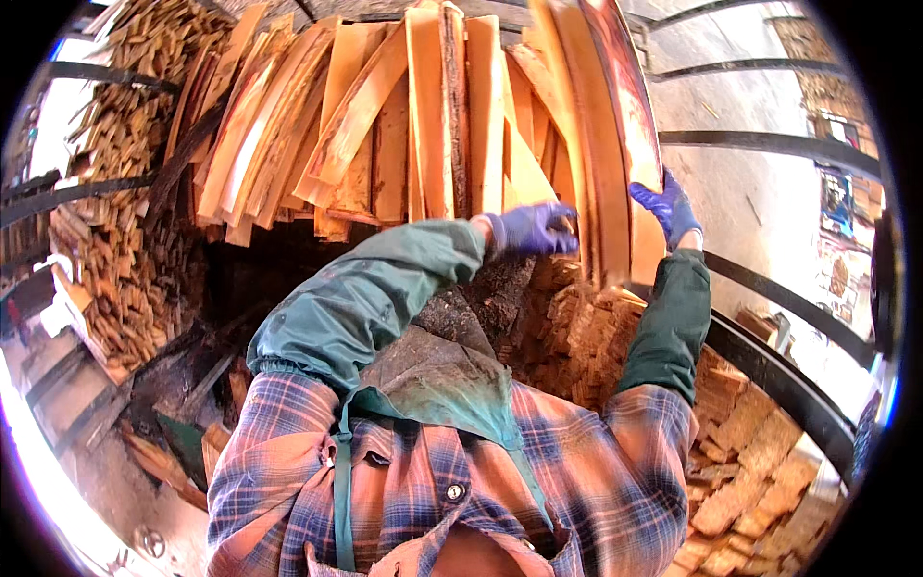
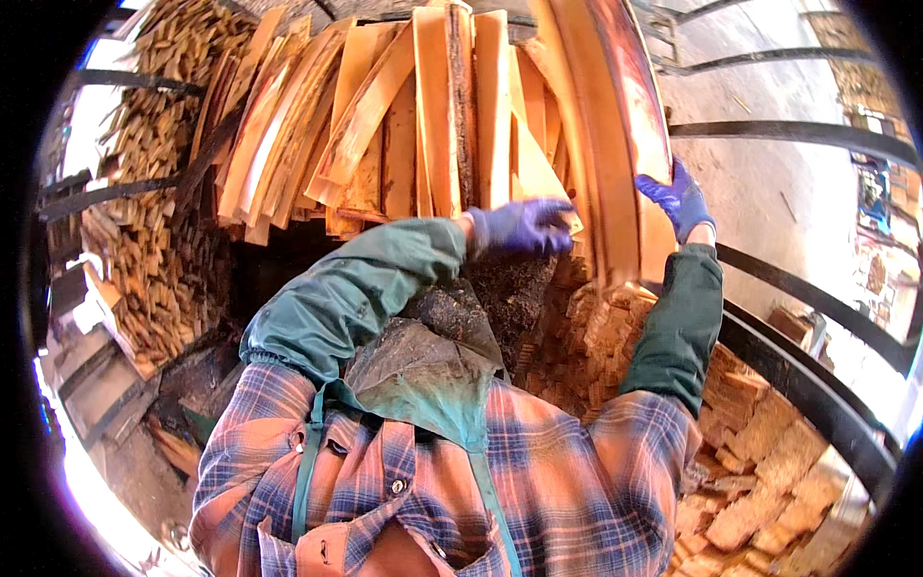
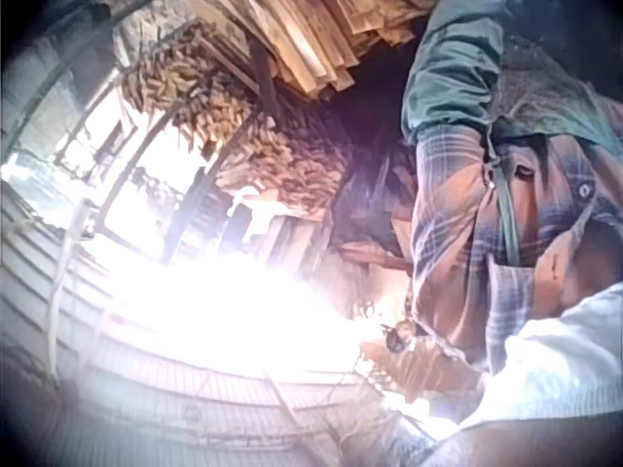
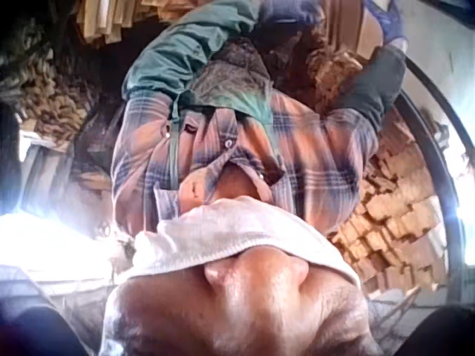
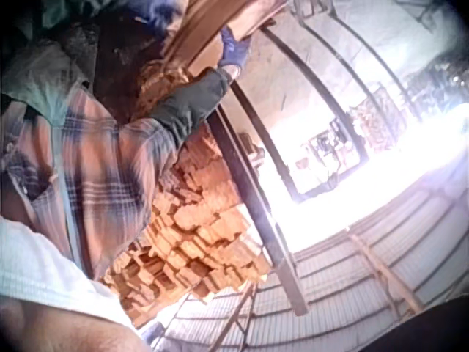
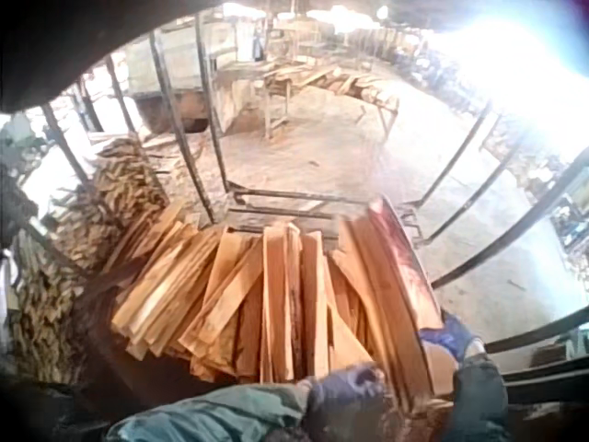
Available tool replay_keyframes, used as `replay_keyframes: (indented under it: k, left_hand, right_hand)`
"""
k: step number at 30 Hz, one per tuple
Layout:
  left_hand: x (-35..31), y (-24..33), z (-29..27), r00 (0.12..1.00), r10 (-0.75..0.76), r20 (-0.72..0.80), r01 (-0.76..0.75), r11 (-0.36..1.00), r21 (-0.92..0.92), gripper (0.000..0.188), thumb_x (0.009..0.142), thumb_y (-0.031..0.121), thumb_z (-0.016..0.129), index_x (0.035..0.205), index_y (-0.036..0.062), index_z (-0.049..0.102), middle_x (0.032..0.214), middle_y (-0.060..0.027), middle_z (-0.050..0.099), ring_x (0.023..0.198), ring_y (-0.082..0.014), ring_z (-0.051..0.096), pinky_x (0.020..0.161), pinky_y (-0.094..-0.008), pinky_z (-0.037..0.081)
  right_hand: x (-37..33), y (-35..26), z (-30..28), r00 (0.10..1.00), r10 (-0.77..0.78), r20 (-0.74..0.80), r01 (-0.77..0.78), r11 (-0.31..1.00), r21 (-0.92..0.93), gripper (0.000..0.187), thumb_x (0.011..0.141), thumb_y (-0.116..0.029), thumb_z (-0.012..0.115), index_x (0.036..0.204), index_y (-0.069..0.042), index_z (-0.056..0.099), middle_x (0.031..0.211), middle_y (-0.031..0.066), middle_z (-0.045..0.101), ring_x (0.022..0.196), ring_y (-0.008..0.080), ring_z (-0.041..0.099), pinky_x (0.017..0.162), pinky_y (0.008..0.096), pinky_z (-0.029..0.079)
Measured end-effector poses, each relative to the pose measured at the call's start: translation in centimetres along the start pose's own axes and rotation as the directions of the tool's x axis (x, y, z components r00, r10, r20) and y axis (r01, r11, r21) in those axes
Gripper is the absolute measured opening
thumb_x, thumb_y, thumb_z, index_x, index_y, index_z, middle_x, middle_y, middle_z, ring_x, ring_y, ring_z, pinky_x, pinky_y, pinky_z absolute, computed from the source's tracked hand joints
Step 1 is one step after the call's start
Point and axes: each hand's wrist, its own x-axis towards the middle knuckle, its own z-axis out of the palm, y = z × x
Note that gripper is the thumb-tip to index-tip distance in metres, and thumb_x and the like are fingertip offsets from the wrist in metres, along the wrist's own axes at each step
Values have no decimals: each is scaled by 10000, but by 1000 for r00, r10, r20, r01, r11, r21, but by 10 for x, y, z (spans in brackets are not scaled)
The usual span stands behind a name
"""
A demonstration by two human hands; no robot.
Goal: The person picks up pieces of cut wood from a green workbench and stacks them onto a large pile of lumber. The person handles the wood with gloved hands, moving pieces individually or in small groups to build up the stack.
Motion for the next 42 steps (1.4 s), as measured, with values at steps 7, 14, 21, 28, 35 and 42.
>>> replay_keyframes:
  k: [7, 14, 21, 28, 35, 42]
  left_hand:
    - [-186, -83, 22, 908, -378, -183, 399, 912, 95, 595, 885, 361, 664, 1348, 19, 517, 1238, -180, 643, 1137, -251, 631, 989, -367, 483]
    - [-402, -161, 44, 250, -620, -744, 304, 780, -547, 440, 881, 129, 700, 1285, 13, 571, 1111, -101, 690, 956, -200, 650, 888, -313, 528]
    - [-461, -138, 122, 227, -514, -827, 6, 850, -527, 459, 887, 217, 698, 1282, 17, 578, 1206, -127, 653, 1076, -216, 613, 956, -324, 480]
    - [-523, -176, 271, -116, -605, -788, -296, 778, -554, 435, 895, 270, 698, 1269, 67, 610, 1203, -136, 644, 1069, -225, 603, 959, -371, 480]
    - [-626, -108, 290, -301, -848, -436, -936, 349, -32, 715, 914, 300, 688, 1505, 136, 320, 1390, -97, 494, 1222, -272, 496, 1011, -452, 425]
    - [-698, -195, 208, -765, -619, -179, -604, 591, 535, 883, 910, 215, 696, 1553, 229, 91, 1473, -109, 394, 1333, -276, 408, 1075, -462, 375]
  right_hand:
    - [52, 118, 239, 827, 239, 509, 85, 841, -534, 725, 947, -477, 572, 1432, -57, 235, 1478, 108, 285, 1363, 228, 252, 1111, 366, 198]
    - [-8, 95, 363, 765, 228, 602, 198, 806, -558, 466, 947, -436, 544, 1182, -115, 302, 1210, 76, 344, 1109, 224, 316, 901, 368, 252]
    - [23, 75, 311, 713, 471, 520, -128, 816, -564, 267, 947, -395, 516, 932, -172, 370, 942, 44, 402, 854, 220, 381, 692, 370, 306]
    - [-16, -47, 436, 317, 606, 730, -497, 761, -417, 298, 947, -354, 488, 682, -230, 437, 674, 12, 461, 600, 216, 445, 482, 372, 359]
    - [-234, -312, 724, 172, 113, 979, 218, 964, -149, 353, 940, -490, 525, 1038, -151, 528, 1045, 64, 552, 933, 250, 520, 772, 421, 406]
    - [-468, -396, 872, -521, 328, 788, 568, 822, 33, 573, 973, -406, 562, 1419, -66, 445, 1354, 113, 556, 1253, 221, 516, 1051, 391, 415]
